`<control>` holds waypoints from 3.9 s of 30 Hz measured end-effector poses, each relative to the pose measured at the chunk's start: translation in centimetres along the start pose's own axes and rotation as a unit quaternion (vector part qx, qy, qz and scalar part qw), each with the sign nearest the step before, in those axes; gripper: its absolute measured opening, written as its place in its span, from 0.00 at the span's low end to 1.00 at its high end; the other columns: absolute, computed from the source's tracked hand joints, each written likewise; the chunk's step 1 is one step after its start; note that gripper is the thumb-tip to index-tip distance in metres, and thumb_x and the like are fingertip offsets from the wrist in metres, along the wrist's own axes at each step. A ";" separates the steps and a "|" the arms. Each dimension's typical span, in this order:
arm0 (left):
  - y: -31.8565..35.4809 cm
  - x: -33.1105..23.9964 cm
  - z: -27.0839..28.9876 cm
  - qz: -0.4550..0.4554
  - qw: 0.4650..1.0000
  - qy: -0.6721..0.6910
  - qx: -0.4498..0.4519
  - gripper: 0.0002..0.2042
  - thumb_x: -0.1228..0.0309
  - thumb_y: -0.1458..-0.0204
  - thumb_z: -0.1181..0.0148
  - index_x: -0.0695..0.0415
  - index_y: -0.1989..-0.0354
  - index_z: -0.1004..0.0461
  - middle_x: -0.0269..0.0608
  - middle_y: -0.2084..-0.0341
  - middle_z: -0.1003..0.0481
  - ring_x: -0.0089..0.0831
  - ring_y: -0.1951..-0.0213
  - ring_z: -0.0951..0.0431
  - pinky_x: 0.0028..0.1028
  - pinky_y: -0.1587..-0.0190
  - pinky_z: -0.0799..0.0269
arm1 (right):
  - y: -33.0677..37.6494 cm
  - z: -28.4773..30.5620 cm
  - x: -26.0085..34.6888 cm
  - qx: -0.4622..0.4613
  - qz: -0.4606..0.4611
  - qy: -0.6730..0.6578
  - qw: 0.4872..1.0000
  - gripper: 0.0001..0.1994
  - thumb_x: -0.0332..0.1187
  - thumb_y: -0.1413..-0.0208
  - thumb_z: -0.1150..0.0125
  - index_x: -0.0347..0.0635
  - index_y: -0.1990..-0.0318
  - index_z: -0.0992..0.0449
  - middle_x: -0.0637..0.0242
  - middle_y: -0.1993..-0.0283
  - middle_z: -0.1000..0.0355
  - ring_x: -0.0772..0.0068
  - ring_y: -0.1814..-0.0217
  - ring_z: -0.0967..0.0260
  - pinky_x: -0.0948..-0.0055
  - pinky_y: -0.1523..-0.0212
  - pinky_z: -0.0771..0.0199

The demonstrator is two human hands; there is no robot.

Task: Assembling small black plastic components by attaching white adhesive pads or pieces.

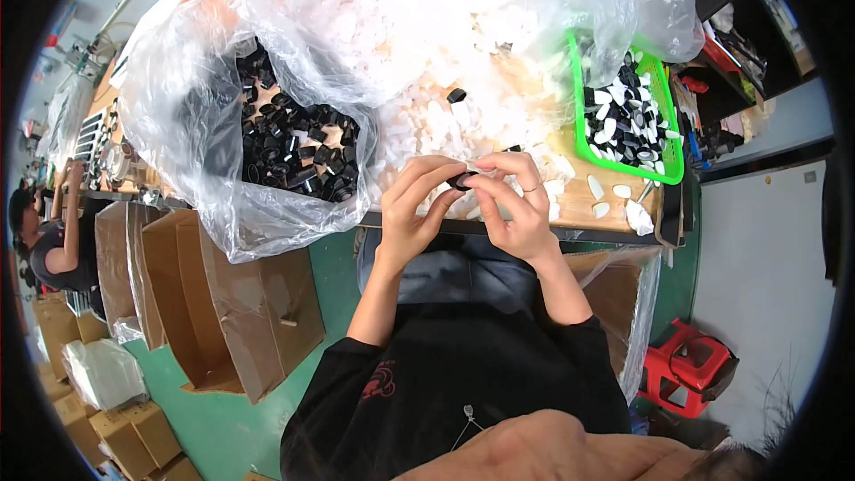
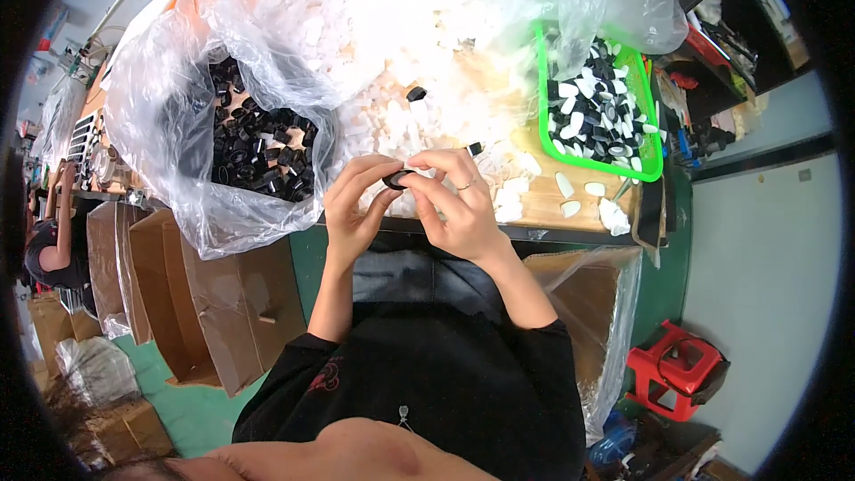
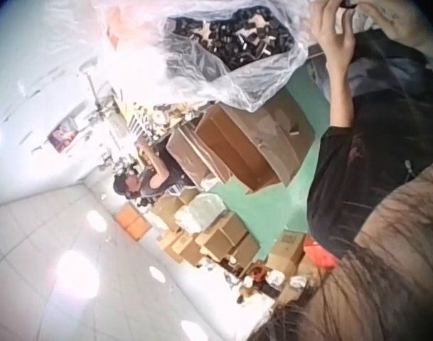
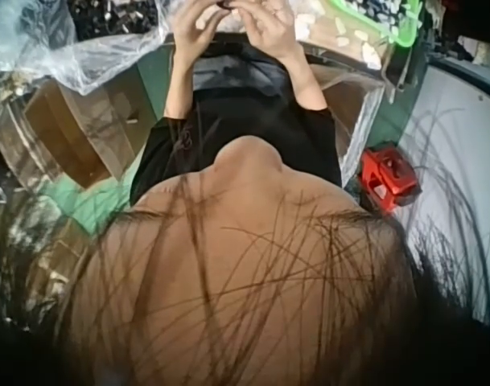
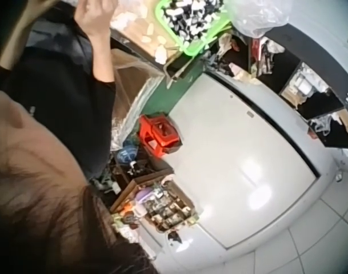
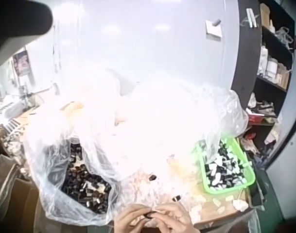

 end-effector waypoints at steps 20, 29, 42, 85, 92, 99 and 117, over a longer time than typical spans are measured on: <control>3.1 4.3 0.4 0.110 0.993 -0.037 -0.031 0.12 0.79 0.51 0.35 0.65 0.58 0.24 0.46 0.64 0.22 0.34 0.61 0.22 0.27 0.54 0.30 | -4.2 -4.4 -14.5 0.140 -0.271 -0.050 0.951 0.07 0.24 0.43 0.46 0.38 0.61 0.21 0.59 0.62 0.23 0.64 0.60 0.25 0.69 0.56 0.25; 3.1 4.5 0.1 0.088 0.994 -0.050 -0.037 0.11 0.78 0.51 0.36 0.66 0.58 0.24 0.45 0.65 0.22 0.33 0.61 0.22 0.27 0.53 0.30 | -3.9 -12.3 -14.6 0.209 -0.003 0.102 0.973 0.14 0.39 0.41 0.43 0.46 0.51 0.22 0.60 0.42 0.29 0.51 0.39 0.36 0.55 0.38 0.39; 4.2 5.8 0.7 0.119 0.989 -0.018 -0.083 0.11 0.80 0.52 0.36 0.64 0.59 0.24 0.46 0.65 0.22 0.37 0.61 0.21 0.29 0.54 0.30 | 3.0 2.3 -9.9 0.119 -0.223 0.128 0.959 0.05 0.27 0.45 0.41 0.38 0.63 0.22 0.57 0.60 0.25 0.52 0.57 0.29 0.61 0.54 0.29; 2.4 0.2 -1.6 0.075 0.997 -0.010 -0.021 0.16 0.85 0.48 0.39 0.65 0.51 0.26 0.48 0.58 0.22 0.35 0.59 0.20 0.29 0.57 0.24 | 2.6 -0.2 -1.2 0.004 -0.136 0.000 0.991 0.12 0.20 0.49 0.35 0.37 0.55 0.20 0.63 0.63 0.30 0.70 0.66 0.29 0.72 0.62 0.28; 1.7 1.7 4.8 0.092 0.980 -0.155 -0.085 0.19 0.84 0.44 0.45 0.65 0.43 0.32 0.52 0.47 0.28 0.39 0.49 0.25 0.29 0.55 0.24 | -0.7 12.7 -10.4 -0.167 -0.093 0.429 0.883 0.12 0.25 0.41 0.42 0.44 0.51 0.20 0.58 0.45 0.32 0.56 0.50 0.33 0.64 0.49 0.32; 1.4 1.8 1.2 0.047 0.981 -0.189 0.000 0.11 0.84 0.48 0.43 0.61 0.56 0.24 0.49 0.52 0.26 0.46 0.52 0.24 0.36 0.51 0.28 | -2.6 13.8 -16.5 -0.028 -0.137 0.386 0.912 0.11 0.39 0.44 0.36 0.43 0.59 0.20 0.59 0.55 0.27 0.53 0.51 0.34 0.61 0.48 0.34; 1.7 2.3 1.4 0.052 0.982 -0.171 0.064 0.07 0.83 0.48 0.42 0.61 0.61 0.23 0.45 0.59 0.24 0.43 0.56 0.23 0.34 0.53 0.28 | -1.7 21.3 -29.9 -0.029 -0.284 0.451 0.845 0.14 0.20 0.52 0.47 0.46 0.59 0.23 0.59 0.51 0.27 0.49 0.46 0.32 0.54 0.50 0.31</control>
Point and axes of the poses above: each hand's wrist, its own y-axis away from the middle knuckle, its own z-axis out of the back of the hand, x = y × z, the point moved 4 cm from there along -y, towards the middle knuckle
